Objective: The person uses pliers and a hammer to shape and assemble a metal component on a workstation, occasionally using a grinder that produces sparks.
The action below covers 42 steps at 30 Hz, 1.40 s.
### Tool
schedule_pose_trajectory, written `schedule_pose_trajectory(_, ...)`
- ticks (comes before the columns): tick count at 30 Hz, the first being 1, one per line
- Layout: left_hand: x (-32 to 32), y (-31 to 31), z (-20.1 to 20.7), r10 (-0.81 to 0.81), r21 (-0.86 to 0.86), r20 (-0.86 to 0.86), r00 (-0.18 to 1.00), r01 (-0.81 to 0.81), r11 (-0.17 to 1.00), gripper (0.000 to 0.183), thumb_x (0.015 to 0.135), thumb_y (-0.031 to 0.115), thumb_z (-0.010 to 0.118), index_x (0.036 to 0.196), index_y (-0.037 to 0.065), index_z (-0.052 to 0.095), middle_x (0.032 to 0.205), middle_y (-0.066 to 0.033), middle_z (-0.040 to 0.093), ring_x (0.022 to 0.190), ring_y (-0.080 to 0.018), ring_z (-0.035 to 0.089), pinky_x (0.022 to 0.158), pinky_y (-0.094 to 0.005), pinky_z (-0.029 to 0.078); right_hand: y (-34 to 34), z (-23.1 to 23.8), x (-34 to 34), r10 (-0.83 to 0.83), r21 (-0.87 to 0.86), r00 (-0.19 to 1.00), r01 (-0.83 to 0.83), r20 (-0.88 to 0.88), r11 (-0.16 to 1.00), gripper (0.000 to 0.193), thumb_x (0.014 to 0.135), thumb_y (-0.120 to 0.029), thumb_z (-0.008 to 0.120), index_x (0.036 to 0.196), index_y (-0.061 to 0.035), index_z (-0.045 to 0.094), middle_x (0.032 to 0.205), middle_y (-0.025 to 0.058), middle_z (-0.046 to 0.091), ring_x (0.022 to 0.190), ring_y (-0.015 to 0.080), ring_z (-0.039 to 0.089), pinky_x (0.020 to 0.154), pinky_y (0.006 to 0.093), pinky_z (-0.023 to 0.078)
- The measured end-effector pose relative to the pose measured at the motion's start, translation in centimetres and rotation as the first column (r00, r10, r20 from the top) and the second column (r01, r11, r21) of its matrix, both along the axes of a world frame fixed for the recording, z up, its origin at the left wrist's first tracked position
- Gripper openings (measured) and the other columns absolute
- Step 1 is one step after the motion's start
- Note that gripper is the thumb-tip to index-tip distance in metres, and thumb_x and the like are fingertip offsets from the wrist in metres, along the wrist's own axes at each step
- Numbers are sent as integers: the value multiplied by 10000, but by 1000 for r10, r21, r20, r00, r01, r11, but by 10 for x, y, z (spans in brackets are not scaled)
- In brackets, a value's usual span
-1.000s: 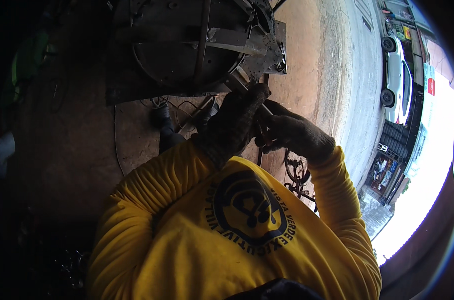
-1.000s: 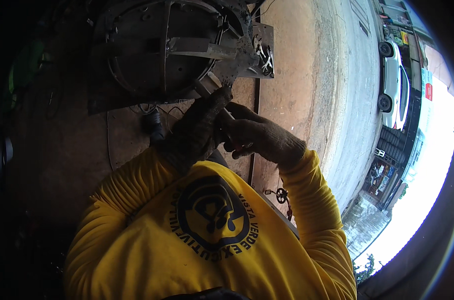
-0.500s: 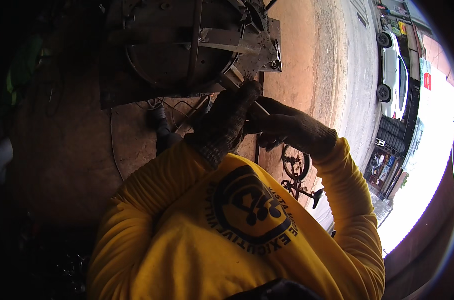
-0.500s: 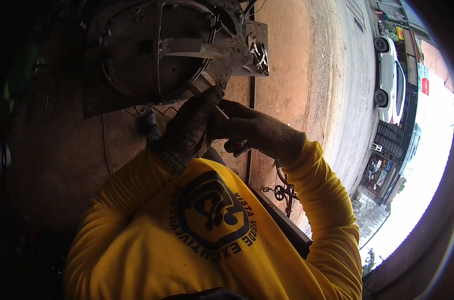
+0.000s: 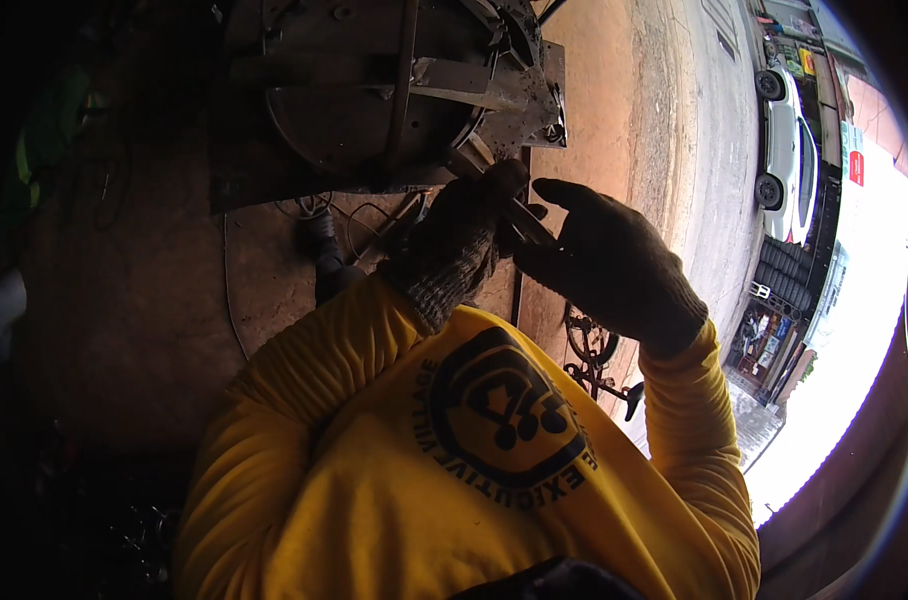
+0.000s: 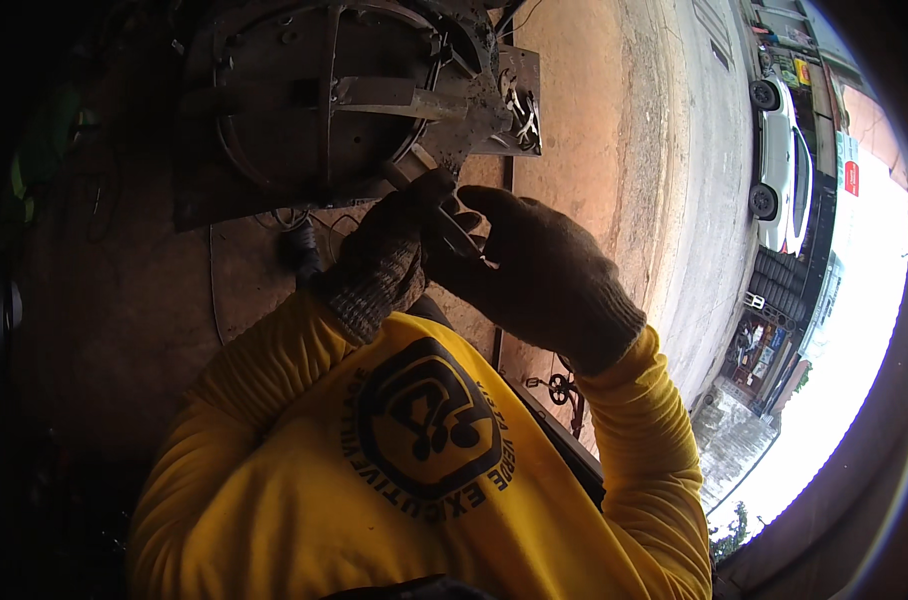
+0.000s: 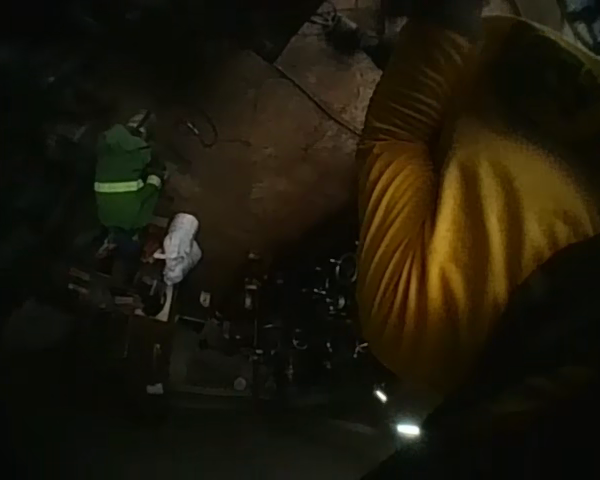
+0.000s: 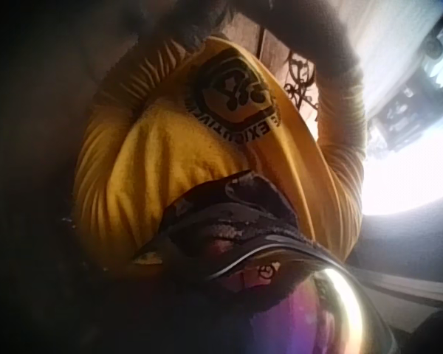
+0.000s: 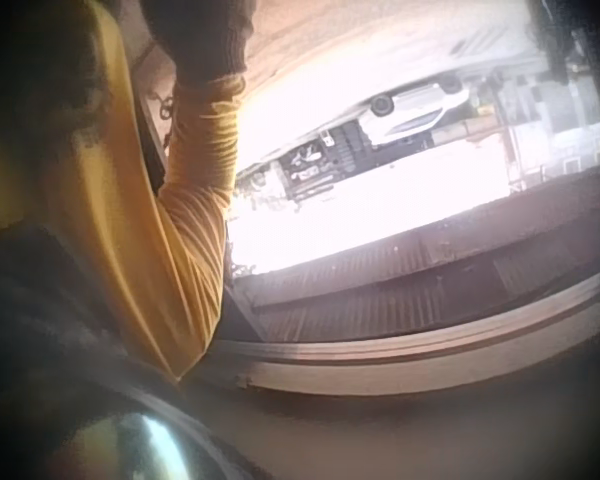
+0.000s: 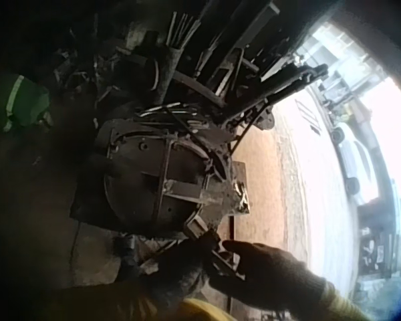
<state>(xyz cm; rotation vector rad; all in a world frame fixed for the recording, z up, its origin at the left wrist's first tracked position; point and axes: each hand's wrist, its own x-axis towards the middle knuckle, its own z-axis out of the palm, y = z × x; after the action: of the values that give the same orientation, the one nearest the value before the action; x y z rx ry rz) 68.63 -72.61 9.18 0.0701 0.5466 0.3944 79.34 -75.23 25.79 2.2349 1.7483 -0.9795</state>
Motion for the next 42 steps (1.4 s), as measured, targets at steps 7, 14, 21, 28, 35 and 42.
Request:
schedule_pose_trajectory(7, -13, -16, 6, 103, -187, 321, 941, -44, 981, 265, 958, 240, 631, 1125, 39, 584, 1007, -95, 656, 948, -212, 674, 879, -339, 559, -5, 5, -12, -119, 1, 985, 121, -122, 993, 448, 970, -251, 602, 1365, -64, 503, 980, 180, 718, 872, 327, 719, 743, 416, 572)
schedule_pose_trajectory(14, -6, -22, -12, -13, 32, 512, 859, -4, 999, 400, 969, 110, 584, 1347, 78, 457, 1136, -95, 607, 1069, -171, 628, 919, -328, 551, -2, 9, -10, -100, -59, 989, 94, -111, 994, 481, 992, -220, 565, 1411, -28, 427, 1060, 192, 700, 910, 315, 716, 772, 387, 575)
schedule_pose_trajectory(21, -7, -14, 2, -31, -39, 494, 869, 58, 998, 328, 956, 101, 613, 1262, 13, 536, 1052, -70, 629, 985, -169, 644, 863, -300, 554, 4, 15, -9, -153, -71, 925, 137, -348, 988, 355, 1006, -161, 546, 1327, -12, 536, 993, 145, 712, 848, 257, 720, 752, 343, 577)
schedule_pose_trajectory(28, -13, -14, 16, -253, 344, -174, 952, 300, 890, 347, 881, 72, 667, 1208, 19, 562, 1012, -89, 647, 826, -155, 664, 764, -281, 565, -2, -7, 13, -86, 65, 920, 119, -382, 991, 322, 993, -143, 578, 1288, -15, 587, 867, 116, 712, 771, 184, 711, 695, 310, 571)
schedule_pose_trajectory(35, -20, -6, 12, 1, 25, 392, 920, -12, 1000, 346, 906, 144, 668, 1219, 49, 555, 1004, -86, 637, 969, -199, 653, 855, -370, 551, -6, 9, 6, -91, 74, 940, 122, -329, 990, 335, 939, -67, 615, 1272, -35, 611, 938, 132, 716, 767, 189, 712, 694, 319, 574)
schedule_pose_trajectory(42, -13, -8, -1, 72, -72, 203, 977, -59, 996, 281, 985, 256, 610, 1169, 52, 554, 1077, -87, 590, 1101, -243, 594, 1095, -434, 428, -57, 0, -11, -65, 495, 981, 149, -183, 856, 355, 855, -54, 715, 1202, -41, 644, 982, 129, 718, 801, 273, 720, 721, 346, 577)
